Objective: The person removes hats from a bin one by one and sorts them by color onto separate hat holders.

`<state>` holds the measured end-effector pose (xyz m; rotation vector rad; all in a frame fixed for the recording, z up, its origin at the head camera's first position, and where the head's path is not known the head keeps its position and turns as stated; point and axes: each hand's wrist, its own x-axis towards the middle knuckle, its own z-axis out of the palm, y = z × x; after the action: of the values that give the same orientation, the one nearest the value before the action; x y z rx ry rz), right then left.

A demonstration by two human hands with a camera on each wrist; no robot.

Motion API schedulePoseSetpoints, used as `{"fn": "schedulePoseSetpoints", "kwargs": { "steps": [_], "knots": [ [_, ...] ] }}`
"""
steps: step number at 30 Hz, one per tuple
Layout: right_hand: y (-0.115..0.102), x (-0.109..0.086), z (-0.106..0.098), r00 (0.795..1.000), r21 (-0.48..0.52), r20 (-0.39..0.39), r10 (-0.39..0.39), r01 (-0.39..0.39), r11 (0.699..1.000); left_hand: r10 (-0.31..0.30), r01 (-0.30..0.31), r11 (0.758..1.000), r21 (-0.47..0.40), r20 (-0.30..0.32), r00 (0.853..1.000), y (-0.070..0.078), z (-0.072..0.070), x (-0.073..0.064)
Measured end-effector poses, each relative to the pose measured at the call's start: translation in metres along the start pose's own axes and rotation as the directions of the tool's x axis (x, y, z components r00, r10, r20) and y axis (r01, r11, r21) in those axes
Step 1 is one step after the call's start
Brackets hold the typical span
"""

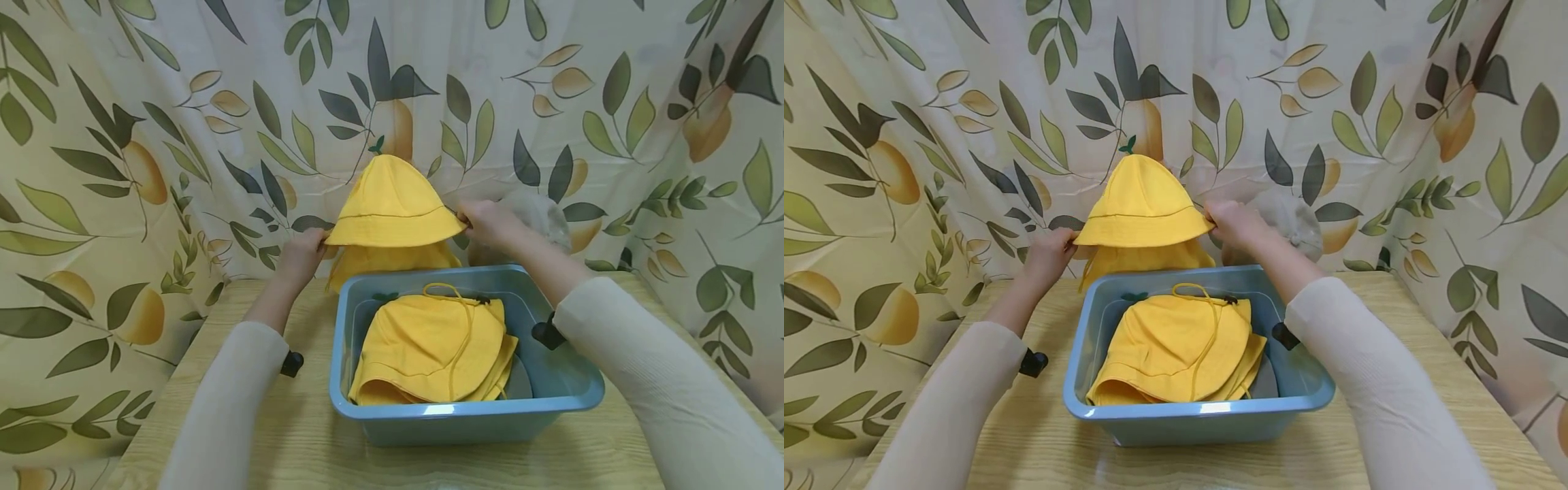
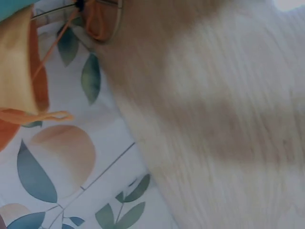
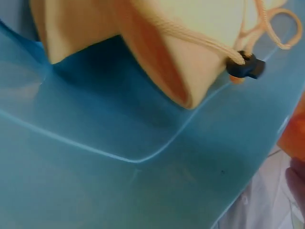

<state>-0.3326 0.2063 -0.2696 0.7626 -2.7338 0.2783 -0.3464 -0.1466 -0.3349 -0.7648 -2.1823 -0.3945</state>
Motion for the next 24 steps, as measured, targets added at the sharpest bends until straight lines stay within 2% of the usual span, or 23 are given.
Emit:
{"fn": "schedulePoseSetpoints", "kwargs": {
  "steps": [6, 10, 12, 17, 24],
  "knots": [
    [0.002, -0.003, 0.009, 0.985, -0.037, 0.171, -0.029, 0.036, 0.999, 0.147, -0.148, 0.989, 0.017, 0.007, 0.989, -0.003, 0.009, -0.015],
    [0.001, -0.003, 0.015, 0.97, -0.072, 0.23, -0.077, 0.096, 0.993, 0.197, -0.197, 0.98, 0.011, 0.023, 0.98, -0.005, 0.014, -0.024],
    [0.001, -0.005, 0.019, 0.965, -0.076, 0.239, -0.103, 0.124, 0.989, 0.194, -0.194, 0.981, 0.013, 0.045, 0.98, -0.006, 0.015, -0.029],
    [0.003, -0.01, 0.027, 0.966, -0.038, 0.228, -0.121, 0.133, 0.99, 0.149, -0.15, 0.989, -0.005, 0.109, 0.983, -0.004, 0.019, -0.038],
    [0.004, -0.009, 0.025, 0.96, -0.053, 0.235, -0.152, 0.169, 0.984, 0.081, -0.075, 0.996, -0.04, 0.163, 0.983, 0.001, 0.014, -0.04]
  ]
}}
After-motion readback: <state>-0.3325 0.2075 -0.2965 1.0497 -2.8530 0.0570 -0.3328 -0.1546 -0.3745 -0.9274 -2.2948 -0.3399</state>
